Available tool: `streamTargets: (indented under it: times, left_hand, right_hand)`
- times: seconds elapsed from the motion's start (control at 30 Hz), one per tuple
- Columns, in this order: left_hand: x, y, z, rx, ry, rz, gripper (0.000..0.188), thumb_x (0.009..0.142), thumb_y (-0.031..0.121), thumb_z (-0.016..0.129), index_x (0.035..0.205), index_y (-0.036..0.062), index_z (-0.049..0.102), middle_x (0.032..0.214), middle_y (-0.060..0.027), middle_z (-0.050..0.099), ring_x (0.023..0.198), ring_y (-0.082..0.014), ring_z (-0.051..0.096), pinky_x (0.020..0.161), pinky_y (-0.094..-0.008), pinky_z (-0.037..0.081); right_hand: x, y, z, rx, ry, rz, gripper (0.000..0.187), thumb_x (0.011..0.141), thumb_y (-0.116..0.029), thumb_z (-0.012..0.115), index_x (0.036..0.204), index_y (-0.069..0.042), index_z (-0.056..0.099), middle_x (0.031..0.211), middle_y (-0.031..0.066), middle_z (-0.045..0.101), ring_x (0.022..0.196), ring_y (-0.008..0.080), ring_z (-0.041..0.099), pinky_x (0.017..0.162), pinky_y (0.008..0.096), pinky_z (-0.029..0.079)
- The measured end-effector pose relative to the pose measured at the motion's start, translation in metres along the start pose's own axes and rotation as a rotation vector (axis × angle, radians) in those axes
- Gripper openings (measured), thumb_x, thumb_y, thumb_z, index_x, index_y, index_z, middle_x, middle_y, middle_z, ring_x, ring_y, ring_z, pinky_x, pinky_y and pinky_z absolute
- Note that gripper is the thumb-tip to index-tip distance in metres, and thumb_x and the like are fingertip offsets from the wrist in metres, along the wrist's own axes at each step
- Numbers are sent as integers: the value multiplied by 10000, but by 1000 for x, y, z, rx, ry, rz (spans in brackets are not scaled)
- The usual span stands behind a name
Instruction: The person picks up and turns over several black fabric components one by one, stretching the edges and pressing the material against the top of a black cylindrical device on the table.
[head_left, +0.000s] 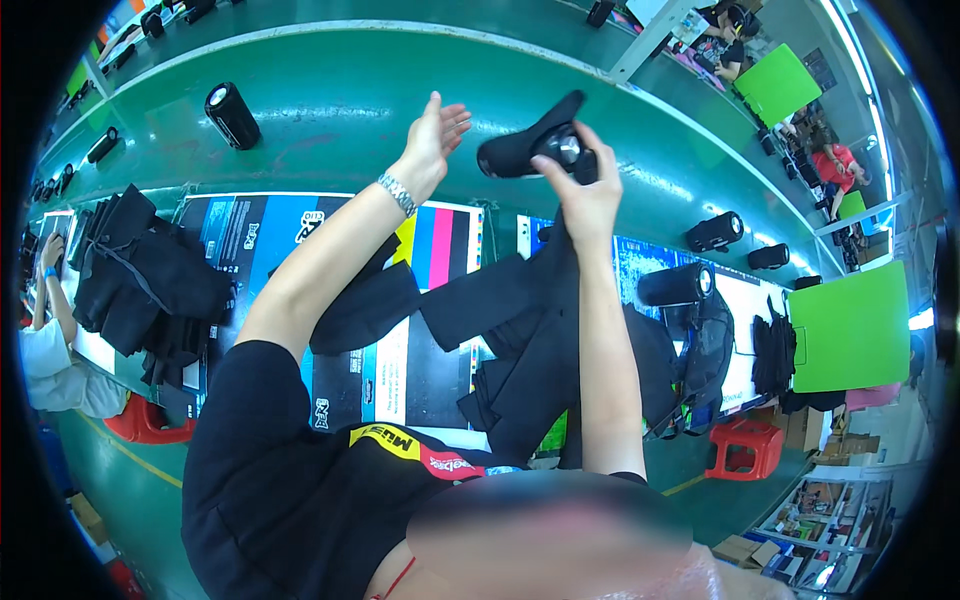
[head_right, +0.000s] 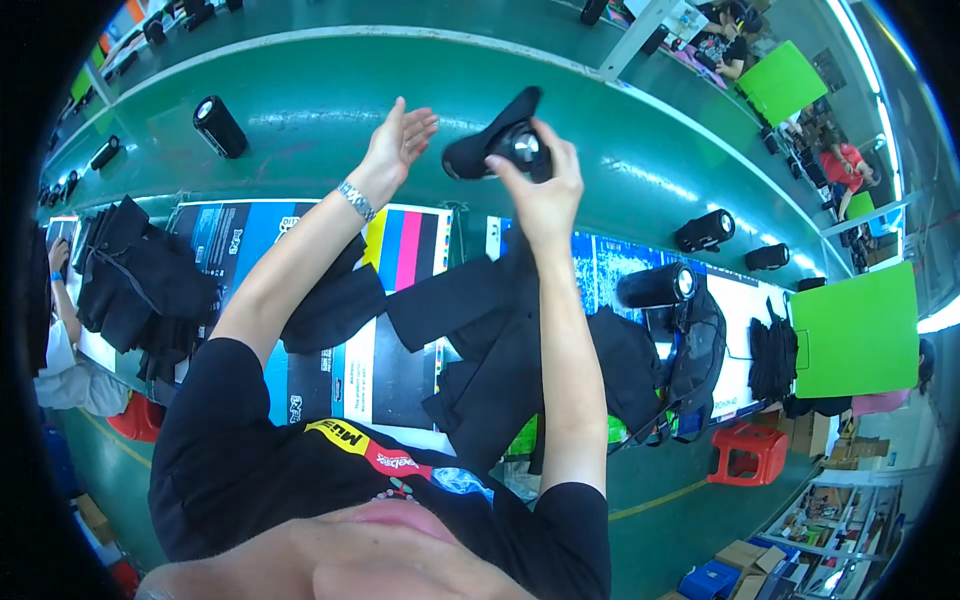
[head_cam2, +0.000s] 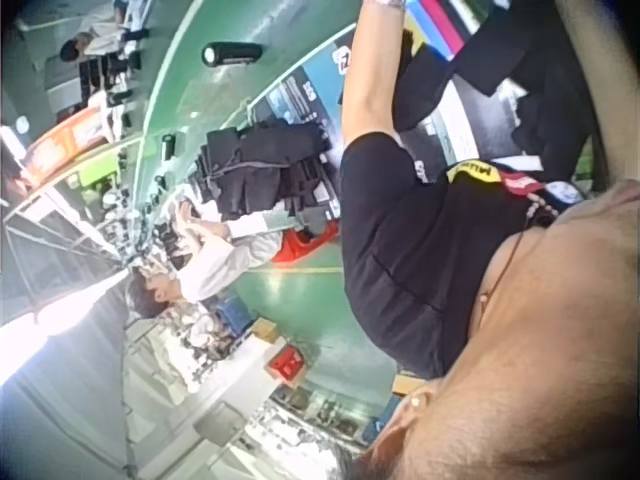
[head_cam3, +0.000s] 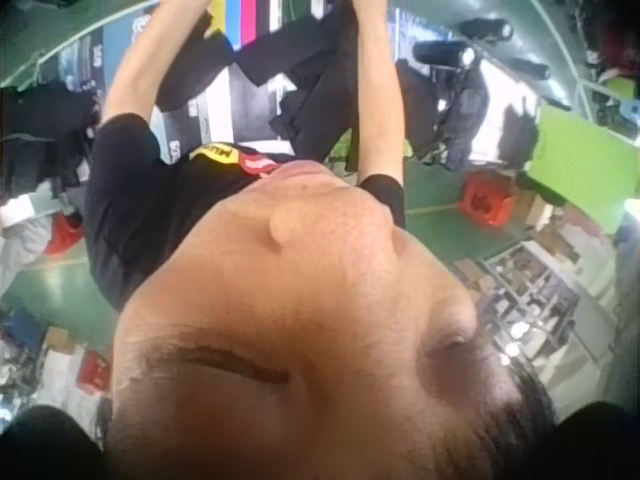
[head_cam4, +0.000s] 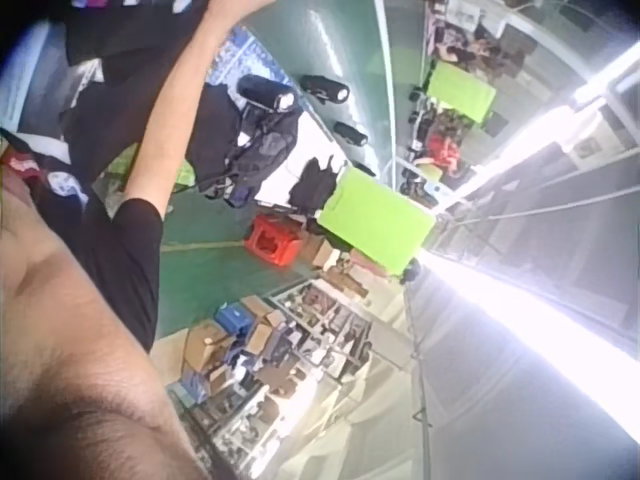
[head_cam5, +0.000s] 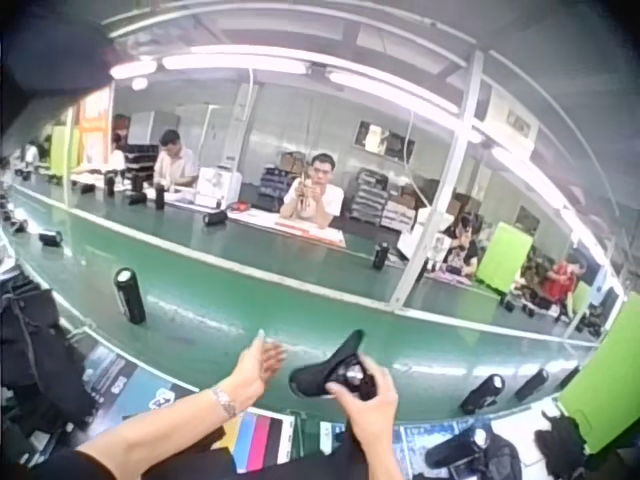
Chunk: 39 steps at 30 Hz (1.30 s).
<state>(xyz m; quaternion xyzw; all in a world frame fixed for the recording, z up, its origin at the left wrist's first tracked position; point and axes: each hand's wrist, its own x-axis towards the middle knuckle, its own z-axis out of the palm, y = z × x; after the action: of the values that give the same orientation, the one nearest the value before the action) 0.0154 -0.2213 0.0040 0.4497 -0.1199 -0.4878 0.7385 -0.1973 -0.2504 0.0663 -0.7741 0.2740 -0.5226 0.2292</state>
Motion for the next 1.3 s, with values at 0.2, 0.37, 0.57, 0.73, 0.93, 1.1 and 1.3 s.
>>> streamTargets:
  times: [0.2,0.37,0.57,0.73,0.93,1.1,1.3]
  left_hand:
    - [-39,30,48,433,-417,506,310,922,292,566,1091,44,645,1006,0,641,764,-70,507,705,-227,417]
    - [-2,21,50,986,-425,785,266,851,234,633,1048,61,677,982,-63,644,686,-120,514,669,-258,455]
    - [22,22,58,1088,-473,223,371,821,289,667,1061,7,659,902,-64,654,685,-131,518,609,-290,459]
    - [40,26,64,1484,-624,502,330,831,298,651,998,15,679,803,-94,643,665,-156,556,567,-327,453]
    - [11,29,99,1634,-652,1266,177,814,201,590,829,67,706,766,-135,641,817,-294,611,724,-421,488]
    - [-8,20,110,1460,-734,1496,144,803,158,643,869,38,686,771,-116,606,762,-269,576,674,-364,467]
    - [-7,12,109,1265,-627,1218,175,797,163,659,793,-12,667,730,-159,613,710,-326,575,648,-385,457]
  right_hand:
    - [-16,14,28,-236,-40,32,622,587,-218,846,1097,-20,548,1044,144,562,993,314,565,842,388,467]
    - [-11,16,34,-289,-27,95,605,612,-298,845,1064,-22,551,1033,144,552,981,318,561,836,385,465]
    - [-6,29,28,-105,-25,276,651,626,-357,844,1066,1,524,1017,172,599,940,299,607,826,370,479]
    - [1,33,26,21,-40,479,754,591,-419,850,1085,37,508,1016,230,613,933,306,624,822,368,490]
    - [9,59,15,-175,-83,532,960,506,-575,835,1101,98,496,1031,256,620,975,342,623,847,376,486]
    - [12,71,7,-230,-134,522,890,513,-626,786,1055,41,555,977,210,655,942,325,644,809,376,504]
    - [23,76,14,-310,-99,488,788,542,-641,758,949,17,605,872,177,679,846,329,668,752,407,519]
